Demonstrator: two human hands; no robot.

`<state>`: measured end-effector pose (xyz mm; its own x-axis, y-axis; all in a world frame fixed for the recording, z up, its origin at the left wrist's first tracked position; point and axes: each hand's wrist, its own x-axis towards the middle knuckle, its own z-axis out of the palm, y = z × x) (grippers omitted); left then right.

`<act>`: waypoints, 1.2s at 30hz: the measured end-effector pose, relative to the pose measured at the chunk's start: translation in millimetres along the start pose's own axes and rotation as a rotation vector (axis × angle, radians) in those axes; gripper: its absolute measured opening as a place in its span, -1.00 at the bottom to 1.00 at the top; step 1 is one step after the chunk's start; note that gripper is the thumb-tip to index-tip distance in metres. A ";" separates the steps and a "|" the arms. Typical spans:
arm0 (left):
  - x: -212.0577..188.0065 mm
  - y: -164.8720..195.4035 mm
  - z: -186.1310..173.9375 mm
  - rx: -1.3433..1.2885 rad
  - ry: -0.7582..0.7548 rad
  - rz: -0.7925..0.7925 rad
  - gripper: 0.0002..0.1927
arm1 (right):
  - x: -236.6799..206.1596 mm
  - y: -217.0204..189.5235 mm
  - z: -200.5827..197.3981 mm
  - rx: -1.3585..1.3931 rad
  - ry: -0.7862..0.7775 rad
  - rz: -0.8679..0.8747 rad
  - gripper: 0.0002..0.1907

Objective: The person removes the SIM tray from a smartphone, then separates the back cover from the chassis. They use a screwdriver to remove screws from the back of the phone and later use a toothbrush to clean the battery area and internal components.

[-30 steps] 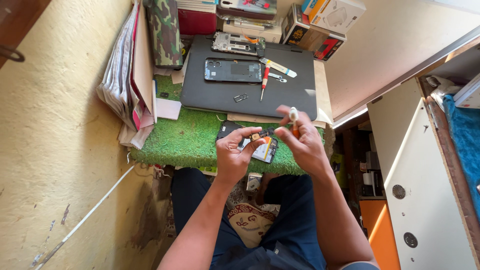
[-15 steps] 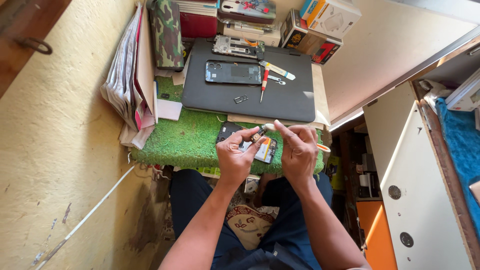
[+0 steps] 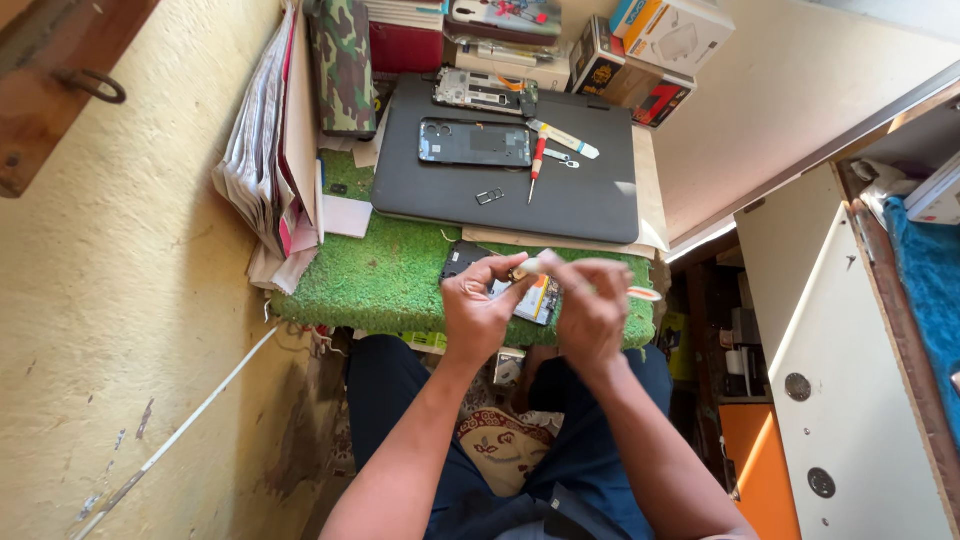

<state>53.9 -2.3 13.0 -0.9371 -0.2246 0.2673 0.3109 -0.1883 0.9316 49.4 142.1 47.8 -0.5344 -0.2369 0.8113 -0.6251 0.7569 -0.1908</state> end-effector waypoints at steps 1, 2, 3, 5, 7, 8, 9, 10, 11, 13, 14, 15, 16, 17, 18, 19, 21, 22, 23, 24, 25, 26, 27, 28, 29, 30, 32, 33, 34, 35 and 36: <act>0.9 -2.9 1.3 -0.016 -0.011 0.000 -0.75 | 0.6 4.5 -0.1 -0.012 0.000 0.033 -0.63; 0.5 -5.8 1.9 -0.067 -0.023 -0.017 -0.75 | -0.5 8.5 -1.1 -0.026 -0.005 0.070 -0.63; 0.2 -8.6 2.7 -0.118 -0.039 -0.038 -0.75 | -2.5 12.3 -2.2 -0.042 -0.009 0.111 -0.64; 5.1 -12.9 0.5 -0.174 -0.076 -0.075 -0.75 | -9.6 14.3 0.0 0.006 -0.030 -0.006 -0.62; 8.2 -15.5 -7.1 -0.186 -0.132 -0.134 -0.74 | -14.9 20.2 -1.2 0.009 -0.050 -0.035 -0.61; 8.7 -15.7 -8.4 -0.224 -0.161 -0.169 -0.74 | -13.3 26.7 -0.2 -0.005 -0.051 -0.019 -0.62; 9.2 -15.4 -8.9 -0.263 -0.191 -0.202 -0.73 | -13.1 30.1 0.3 -0.021 -0.050 -0.003 -0.61; 8.9 -14.6 -8.5 -0.302 -0.219 -0.238 -0.73 | -14.4 30.8 0.3 -0.022 -0.034 -0.002 -0.60; 8.6 -13.2 -7.7 -0.266 -0.229 -0.209 -0.73 | -15.5 30.2 0.8 -0.024 -0.018 -0.003 -0.59; 8.0 -8.6 -6.2 -0.193 -0.248 -0.152 -0.75 | -17.8 26.7 1.2 -0.008 -0.014 -0.033 -0.57; 7.7 -5.9 -6.7 -0.187 -0.247 -0.176 -0.77 | -20.3 22.6 0.8 0.011 -0.029 -0.060 -0.57; 8.1 -2.8 -8.4 -0.180 -0.247 -0.200 -0.79 | -20.8 21.6 -0.8 0.028 -0.042 -0.088 -0.57; 8.2 0.0 -10.1 -0.173 -0.249 -0.225 -0.81 | -21.4 21.2 -3.0 0.017 -0.043 -0.095 -0.57; 9.2 2.3 -11.7 -0.157 -0.254 -0.202 -0.79 | -20.0 24.4 -5.8 0.004 -0.044 -0.101 -0.58; 10.2 4.1 -13.3 -0.141 -0.259 -0.179 -0.77 | -18.7 27.8 -8.8 -0.008 -0.046 -0.106 -0.58; 11.0 5.4 -13.5 -0.126 -0.260 -0.154 -0.75 | -17.6 30.8 -11.2 -0.020 -0.042 -0.070 -0.59; 10.2 7.2 -11.5 -0.073 -0.277 -0.177 -0.76 | -17.7 33.8 -13.2 -0.041 -0.034 -0.003 -0.60; 9.2 7.9 -10.2 -0.046 -0.285 -0.189 -0.76 | -18.8 33.9 -12.5 -0.042 -0.034 -0.038 -0.59; 8.0 8.4 -8.2 -0.068 -0.282 -0.198 -0.77 | -22.3 29.9 -10.1 -0.043 -0.035 -0.072 -0.58; 7.4 9.0 -6.3 -0.088 -0.279 -0.205 -0.78 | -25.7 26.5 -7.6 -0.044 -0.034 -0.107 -0.56; 7.7 9.9 -5.1 -0.108 -0.276 -0.211 -0.79 | -27.8 26.3 -6.4 -0.025 -0.038 -0.113 -0.56; 8.4 11.3 -5.5 -0.036 -0.281 -0.185 -0.79 | -29.5 26.1 -5.0 -0.006 -0.039 -0.119 -0.56; 8.5 13.1 -6.9 0.036 -0.285 -0.160 -0.78 | -30.5 27.1 -4.2 0.013 -0.041 -0.123 -0.56; 9.7 14.8 -7.7 0.108 -0.291 -0.133 -0.78 | -29.4 31.2 -4.3 -0.020 -0.038 -0.097 -0.58; 11.5 16.5 -8.4 0.086 -0.289 -0.141 -0.77 | -26.0 38.6 -6.3 -0.053 -0.037 -0.073 -0.59; 12.5 18.3 -9.1 0.062 -0.286 -0.150 -0.77 | -24.1 42.7 -8.6 -0.087 -0.040 -0.049 -0.61; 13.2 21.6 -6.4 0.037 -0.284 -0.155 -0.77 | -23.2 40.4 -9.8 -0.080 -0.036 -0.079 -0.63; 11.3 22.9 -2.7 0.035 -0.289 -0.156 -0.77 | -23.8 36.7 -10.5 -0.077 -0.036 -0.090 -0.64; 8.6 24.2 0.0 0.033 -0.295 -0.159 -0.78 | -26.2 29.9 -10.8 -0.056 -0.041 -0.093 -0.63; 7.5 25.7 0.3 0.072 -0.321 -0.125 -0.76 | -28.9 21.5 -9.5 -0.034 -0.042 -0.098 -0.62; 8.1 27.1 -0.5 0.114 -0.345 -0.086 -0.75 | -30.0 15.9 -8.0 -0.008 -0.039 -0.107 -0.61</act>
<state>54.8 -9.7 40.3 -0.9635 0.1270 0.2358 0.2269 -0.0806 0.9706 60.1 166.1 24.8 -0.4863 -0.3402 0.8049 -0.6756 0.7305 -0.0994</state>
